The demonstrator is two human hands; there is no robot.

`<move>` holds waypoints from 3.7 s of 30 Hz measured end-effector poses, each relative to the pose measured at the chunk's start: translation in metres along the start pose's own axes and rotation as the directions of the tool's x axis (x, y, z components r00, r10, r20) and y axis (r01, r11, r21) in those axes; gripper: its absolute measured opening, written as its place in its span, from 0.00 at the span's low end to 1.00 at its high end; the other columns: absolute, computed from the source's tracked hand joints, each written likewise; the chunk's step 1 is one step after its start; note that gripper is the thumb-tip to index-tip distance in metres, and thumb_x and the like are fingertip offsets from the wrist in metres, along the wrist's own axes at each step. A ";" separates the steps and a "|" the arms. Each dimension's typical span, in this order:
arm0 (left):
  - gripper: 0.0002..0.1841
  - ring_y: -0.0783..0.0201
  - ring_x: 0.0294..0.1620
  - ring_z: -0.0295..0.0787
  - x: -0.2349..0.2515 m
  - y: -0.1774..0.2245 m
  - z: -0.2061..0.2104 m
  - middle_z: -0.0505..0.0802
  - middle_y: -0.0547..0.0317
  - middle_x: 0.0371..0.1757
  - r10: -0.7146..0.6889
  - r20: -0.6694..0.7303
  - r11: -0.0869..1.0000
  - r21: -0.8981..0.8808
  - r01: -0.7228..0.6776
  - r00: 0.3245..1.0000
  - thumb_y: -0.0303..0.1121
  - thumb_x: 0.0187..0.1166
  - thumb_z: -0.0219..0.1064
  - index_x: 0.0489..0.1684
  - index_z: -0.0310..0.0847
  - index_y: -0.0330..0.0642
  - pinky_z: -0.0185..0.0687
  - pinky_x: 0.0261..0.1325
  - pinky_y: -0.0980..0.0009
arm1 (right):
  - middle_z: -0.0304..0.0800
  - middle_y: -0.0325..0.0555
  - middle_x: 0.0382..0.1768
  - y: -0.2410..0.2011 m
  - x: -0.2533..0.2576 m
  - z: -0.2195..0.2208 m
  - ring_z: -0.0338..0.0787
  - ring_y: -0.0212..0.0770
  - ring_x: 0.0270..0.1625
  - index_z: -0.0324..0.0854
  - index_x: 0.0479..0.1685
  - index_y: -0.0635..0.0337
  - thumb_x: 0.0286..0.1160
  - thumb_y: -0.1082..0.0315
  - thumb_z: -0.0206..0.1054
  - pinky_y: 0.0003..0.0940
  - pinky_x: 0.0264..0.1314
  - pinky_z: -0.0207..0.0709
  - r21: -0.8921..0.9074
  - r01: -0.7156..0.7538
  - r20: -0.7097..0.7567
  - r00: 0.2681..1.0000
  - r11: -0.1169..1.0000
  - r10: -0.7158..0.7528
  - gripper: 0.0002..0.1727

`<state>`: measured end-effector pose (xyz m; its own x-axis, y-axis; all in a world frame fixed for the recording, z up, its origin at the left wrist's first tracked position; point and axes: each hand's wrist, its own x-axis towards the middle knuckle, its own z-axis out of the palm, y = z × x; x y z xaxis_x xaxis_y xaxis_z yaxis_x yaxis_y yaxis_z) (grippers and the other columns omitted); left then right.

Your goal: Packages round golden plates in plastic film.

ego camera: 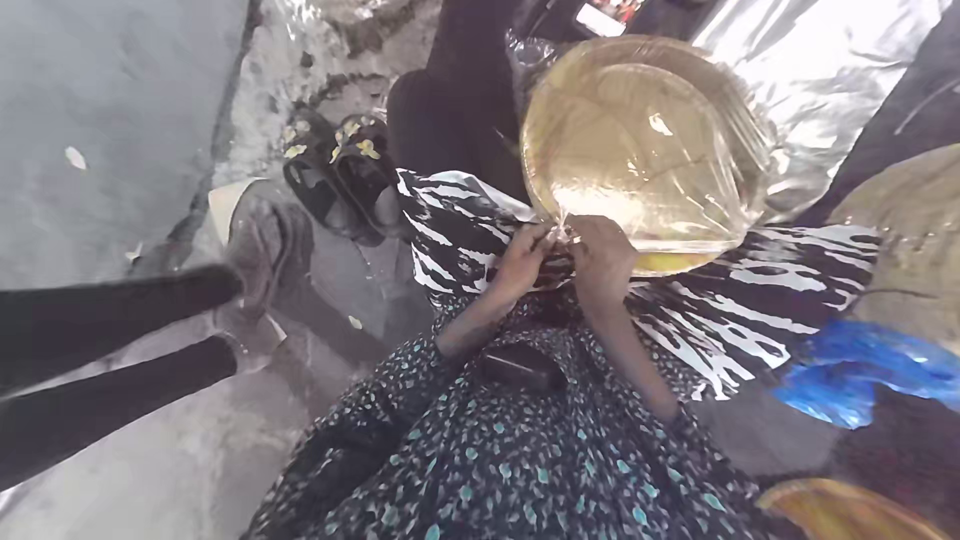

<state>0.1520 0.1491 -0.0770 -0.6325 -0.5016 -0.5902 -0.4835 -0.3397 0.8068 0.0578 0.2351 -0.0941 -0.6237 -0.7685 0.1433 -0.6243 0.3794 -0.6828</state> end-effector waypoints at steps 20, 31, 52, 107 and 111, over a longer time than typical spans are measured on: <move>0.11 0.49 0.56 0.89 0.008 -0.017 0.015 0.90 0.35 0.54 0.496 -0.299 0.830 0.438 -0.344 0.816 0.22 0.83 0.61 0.50 0.86 0.22 0.82 0.63 0.57 | 0.94 0.62 0.45 0.002 0.002 0.005 0.95 0.60 0.44 0.93 0.42 0.68 0.68 0.83 0.68 0.52 0.45 0.86 0.036 0.001 -0.070 0.998 0.999 0.001 0.09; 0.15 0.61 0.45 0.88 0.010 -0.020 0.000 0.87 0.45 0.50 0.232 -0.271 0.958 0.230 -0.171 0.934 0.29 0.87 0.59 0.64 0.69 0.28 0.86 0.52 0.61 | 0.94 0.60 0.45 0.005 0.001 0.005 0.94 0.60 0.45 0.93 0.43 0.67 0.66 0.83 0.71 0.52 0.46 0.86 0.073 0.021 -0.062 0.998 0.997 -0.017 0.09; 0.11 0.72 0.45 0.88 0.010 -0.030 0.019 0.90 0.55 0.44 0.323 -0.454 0.946 0.164 -0.278 0.830 0.26 0.80 0.67 0.54 0.80 0.29 0.85 0.54 0.72 | 0.95 0.57 0.44 0.000 0.003 0.006 0.95 0.58 0.42 0.93 0.41 0.65 0.69 0.79 0.69 0.52 0.42 0.86 0.073 -0.032 -0.064 0.997 0.997 0.036 0.08; 0.13 0.42 0.60 0.89 0.055 0.025 0.007 0.90 0.38 0.61 0.337 -0.263 0.736 0.672 -0.079 0.904 0.26 0.85 0.61 0.61 0.86 0.33 0.80 0.66 0.43 | 0.84 0.67 0.70 0.031 0.011 -0.019 0.85 0.65 0.71 0.87 0.60 0.72 0.75 0.79 0.66 0.58 0.72 0.77 0.201 -0.168 -0.040 0.983 0.965 0.179 0.16; 0.18 0.47 0.55 0.91 0.053 0.057 -0.019 0.90 0.36 0.60 0.295 -0.183 0.832 0.531 -0.159 0.938 0.24 0.87 0.59 0.74 0.76 0.31 0.85 0.61 0.51 | 0.83 0.69 0.70 0.057 0.029 -0.053 0.81 0.64 0.75 0.83 0.62 0.76 0.75 0.79 0.61 0.57 0.77 0.73 0.166 -0.152 -0.197 0.963 0.974 0.184 0.18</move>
<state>0.1020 0.0879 -0.0619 -0.6252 -0.7162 -0.3100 -0.6233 0.2192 0.7506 -0.0209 0.2613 -0.0912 -0.8081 -0.5687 0.1534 -0.4352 0.4011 -0.8061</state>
